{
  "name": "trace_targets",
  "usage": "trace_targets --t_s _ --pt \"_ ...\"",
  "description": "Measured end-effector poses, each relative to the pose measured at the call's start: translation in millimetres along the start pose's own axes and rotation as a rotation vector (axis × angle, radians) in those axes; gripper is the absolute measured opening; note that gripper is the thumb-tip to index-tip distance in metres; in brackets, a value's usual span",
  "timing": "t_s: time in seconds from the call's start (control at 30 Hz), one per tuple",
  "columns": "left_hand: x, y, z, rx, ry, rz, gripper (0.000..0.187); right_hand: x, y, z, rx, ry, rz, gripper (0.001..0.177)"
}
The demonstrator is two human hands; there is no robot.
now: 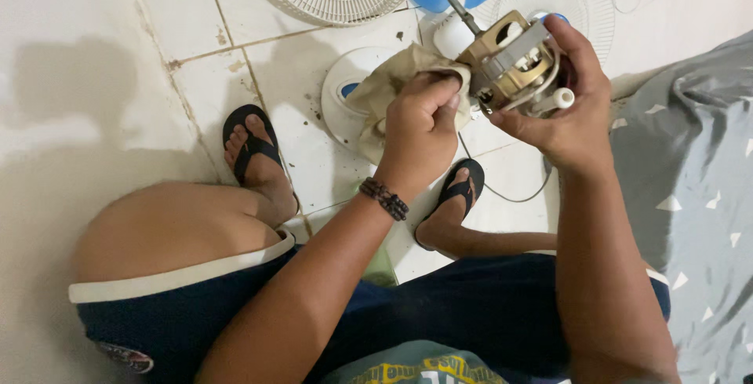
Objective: The person sits on the floor and wipes a disassembled electric fan motor with a cloth. They rotate the motor to clean different sides and wipe around the wires and housing.
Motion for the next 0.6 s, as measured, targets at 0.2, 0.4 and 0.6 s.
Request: trace_targets --t_s 0.2,0.4,0.6 --pt "-9 4 -47 -0.226 0.013 0.005 0.018 1 8 -7 -0.029 0.121 -0.009 0.096" --pt "-37 8 -70 -0.692 0.469 0.248 0.030 9 23 -11 -0.053 0.125 -0.018 0.099" --pt "-36 6 -83 -0.890 0.454 0.236 0.030 7 26 -14 -0.059 0.101 -0.013 0.102"
Point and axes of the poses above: each hand's wrist, its own y-axis towards the middle knuckle, its own x-axis out of the back of the hand, z = x × y, the point moved 8 cm from there along y, towards the middle knuckle, and after that the axes turned 14 degrees about -z, right-handed, at the moved point
